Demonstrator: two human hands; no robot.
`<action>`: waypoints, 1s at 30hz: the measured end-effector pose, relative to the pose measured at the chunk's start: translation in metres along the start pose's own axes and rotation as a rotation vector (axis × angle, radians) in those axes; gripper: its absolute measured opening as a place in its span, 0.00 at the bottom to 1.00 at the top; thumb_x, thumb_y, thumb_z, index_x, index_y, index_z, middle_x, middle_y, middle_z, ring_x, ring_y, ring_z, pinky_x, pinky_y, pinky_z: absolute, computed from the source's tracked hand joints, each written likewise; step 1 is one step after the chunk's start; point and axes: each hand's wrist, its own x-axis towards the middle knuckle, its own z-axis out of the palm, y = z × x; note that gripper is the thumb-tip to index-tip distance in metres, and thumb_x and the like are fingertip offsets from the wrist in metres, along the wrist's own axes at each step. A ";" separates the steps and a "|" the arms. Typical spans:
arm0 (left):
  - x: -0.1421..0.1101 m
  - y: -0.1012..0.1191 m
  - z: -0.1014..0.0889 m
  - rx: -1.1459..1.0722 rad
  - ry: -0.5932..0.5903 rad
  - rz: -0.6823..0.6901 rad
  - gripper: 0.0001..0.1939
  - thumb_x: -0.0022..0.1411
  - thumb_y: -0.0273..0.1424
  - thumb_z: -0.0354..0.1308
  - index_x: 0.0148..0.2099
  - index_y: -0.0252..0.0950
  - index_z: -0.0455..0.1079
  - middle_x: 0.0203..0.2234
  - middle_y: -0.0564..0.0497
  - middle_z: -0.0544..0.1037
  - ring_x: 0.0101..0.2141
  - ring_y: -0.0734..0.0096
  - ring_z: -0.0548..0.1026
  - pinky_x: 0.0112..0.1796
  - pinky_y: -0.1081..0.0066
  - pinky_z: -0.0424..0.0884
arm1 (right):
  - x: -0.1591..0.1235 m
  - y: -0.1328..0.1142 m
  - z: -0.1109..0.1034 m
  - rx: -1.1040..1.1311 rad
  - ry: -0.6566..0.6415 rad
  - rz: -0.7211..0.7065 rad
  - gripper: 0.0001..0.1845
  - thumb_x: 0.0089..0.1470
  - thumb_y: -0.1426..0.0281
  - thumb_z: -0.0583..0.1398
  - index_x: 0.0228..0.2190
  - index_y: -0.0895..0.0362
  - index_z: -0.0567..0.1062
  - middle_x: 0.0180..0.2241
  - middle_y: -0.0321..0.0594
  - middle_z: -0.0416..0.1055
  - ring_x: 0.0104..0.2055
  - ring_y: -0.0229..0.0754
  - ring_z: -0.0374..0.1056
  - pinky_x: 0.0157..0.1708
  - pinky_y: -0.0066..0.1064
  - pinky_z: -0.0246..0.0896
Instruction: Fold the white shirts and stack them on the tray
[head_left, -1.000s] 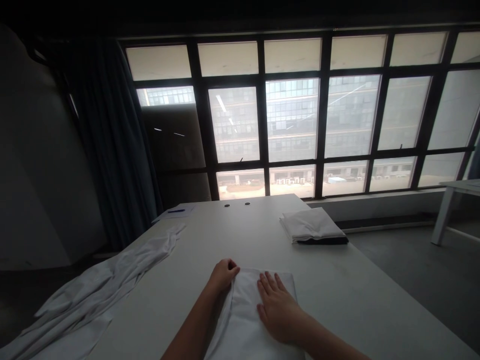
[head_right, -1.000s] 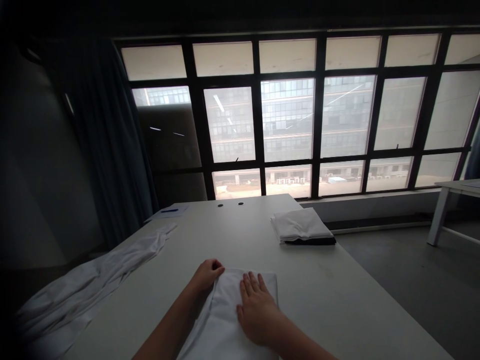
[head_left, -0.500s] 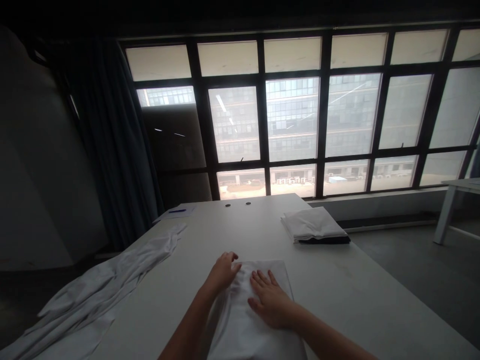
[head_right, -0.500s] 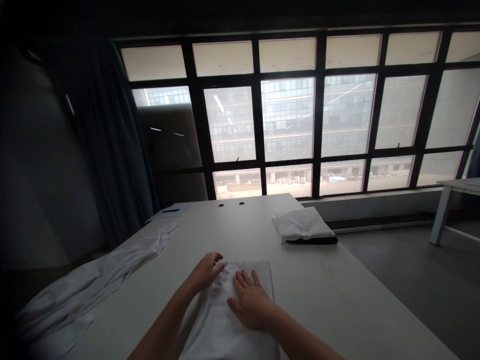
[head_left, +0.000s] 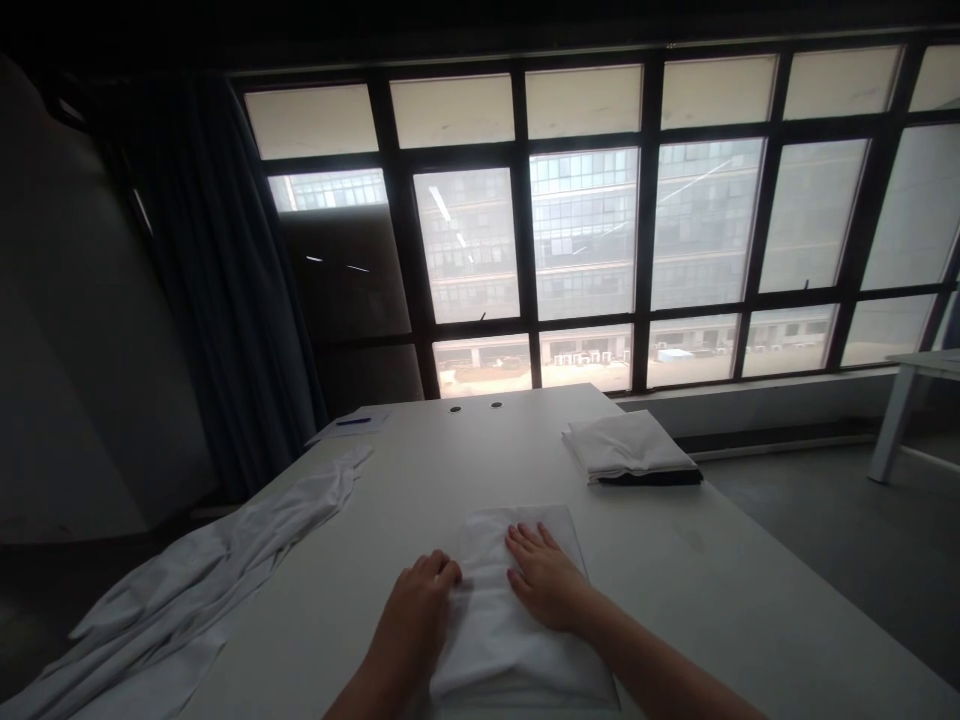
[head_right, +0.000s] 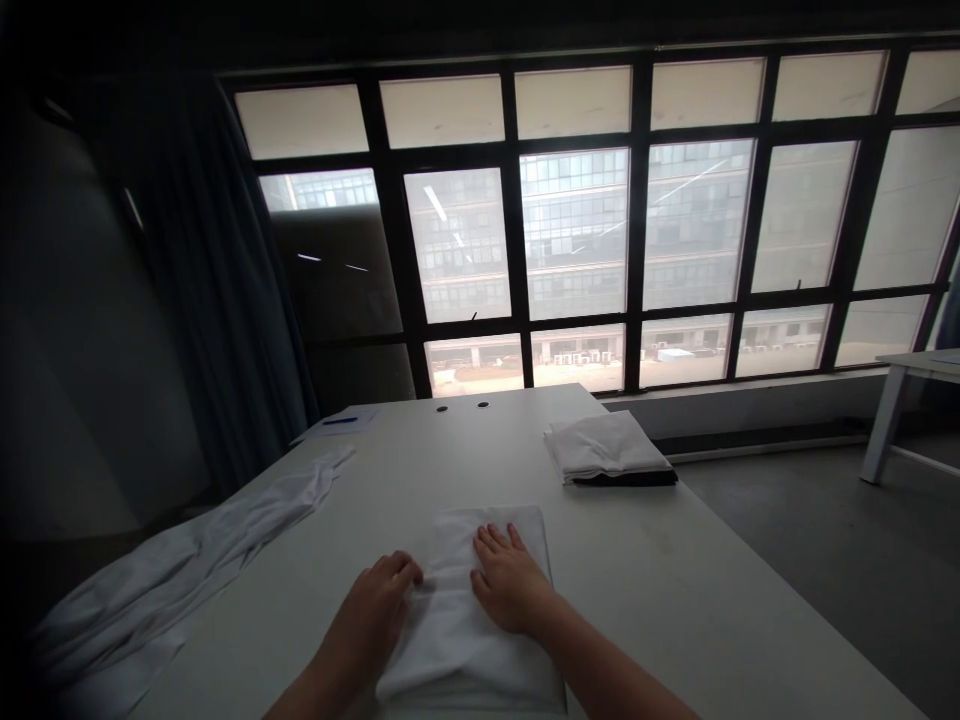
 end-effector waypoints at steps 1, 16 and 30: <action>-0.007 0.004 -0.002 -0.062 0.027 0.055 0.19 0.60 0.18 0.48 0.46 0.44 0.73 0.48 0.48 0.76 0.48 0.60 0.72 0.51 0.62 0.66 | 0.001 0.000 0.001 0.016 0.029 -0.006 0.32 0.64 0.62 0.49 0.65 0.60 0.60 0.68 0.48 0.51 0.71 0.48 0.44 0.70 0.48 0.26; -0.023 0.011 0.036 -0.180 -0.150 0.512 0.40 0.63 0.35 0.59 0.72 0.55 0.45 0.69 0.52 0.55 0.66 0.52 0.56 0.65 0.49 0.55 | -0.056 -0.058 -0.019 -0.064 0.084 -0.155 0.22 0.45 0.56 0.64 0.39 0.55 0.70 0.39 0.43 0.73 0.40 0.46 0.67 0.41 0.32 0.60; -0.017 0.014 0.041 -0.107 -0.069 0.534 0.32 0.65 0.23 0.53 0.67 0.56 0.58 0.62 0.53 0.68 0.61 0.57 0.67 0.62 0.55 0.62 | -0.108 -0.008 -0.020 -0.151 0.037 0.120 0.26 0.33 0.83 0.51 0.37 0.53 0.69 0.41 0.40 0.70 0.43 0.44 0.66 0.42 0.29 0.57</action>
